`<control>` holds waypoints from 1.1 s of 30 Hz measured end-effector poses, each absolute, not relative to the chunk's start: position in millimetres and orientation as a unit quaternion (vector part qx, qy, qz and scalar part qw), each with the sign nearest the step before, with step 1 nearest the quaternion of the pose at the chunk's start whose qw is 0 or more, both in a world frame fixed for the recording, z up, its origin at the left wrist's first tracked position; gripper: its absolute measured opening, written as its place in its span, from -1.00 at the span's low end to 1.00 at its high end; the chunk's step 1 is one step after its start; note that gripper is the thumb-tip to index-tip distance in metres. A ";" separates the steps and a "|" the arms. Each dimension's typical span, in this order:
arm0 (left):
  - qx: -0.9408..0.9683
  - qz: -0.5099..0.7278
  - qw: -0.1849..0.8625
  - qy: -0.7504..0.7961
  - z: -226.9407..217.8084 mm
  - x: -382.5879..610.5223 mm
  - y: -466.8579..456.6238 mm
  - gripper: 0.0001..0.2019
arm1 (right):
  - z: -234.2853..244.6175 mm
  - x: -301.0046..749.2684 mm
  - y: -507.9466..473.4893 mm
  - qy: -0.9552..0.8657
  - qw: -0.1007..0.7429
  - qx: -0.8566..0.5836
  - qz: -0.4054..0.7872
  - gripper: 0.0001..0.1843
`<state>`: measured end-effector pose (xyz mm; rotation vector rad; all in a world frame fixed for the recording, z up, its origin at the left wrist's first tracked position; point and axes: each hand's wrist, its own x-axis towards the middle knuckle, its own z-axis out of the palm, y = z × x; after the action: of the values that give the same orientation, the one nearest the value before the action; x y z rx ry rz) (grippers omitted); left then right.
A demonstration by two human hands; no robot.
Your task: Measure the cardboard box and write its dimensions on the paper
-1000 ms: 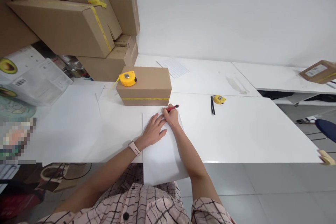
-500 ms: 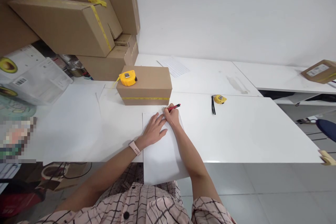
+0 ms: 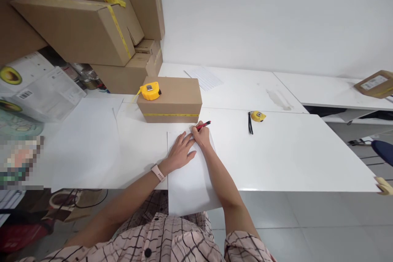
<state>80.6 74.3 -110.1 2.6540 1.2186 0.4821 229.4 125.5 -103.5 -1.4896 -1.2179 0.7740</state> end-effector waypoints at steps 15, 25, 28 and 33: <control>0.796 0.393 0.077 0.453 -61.6 59.3 91.0 -0.76 | -99.8 258.2 73.1 -0.738 0.121 -0.663 -0.035 -0.56; 0.683 0.441 0.118 0.571 39.9 -37.2 217.8 -0.17 | -57.3 258.9 70.0 -0.708 0.218 -0.666 -0.084 -0.45; 0.684 0.417 0.201 0.564 38.6 -45.4 229.7 -0.14 | -34.9 260.4 70.4 -0.694 0.309 -0.646 -0.070 -0.55; 0.623 0.507 0.332 0.495 50.8 -33.4 216.1 -0.41 | 17.4 241.8 98.2 -0.627 0.506 -0.566 0.176 -0.70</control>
<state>-33.4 216.1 50.8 1.6293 1.2923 1.3241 241.8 98.2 17.4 -1.3659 -1.5123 0.4248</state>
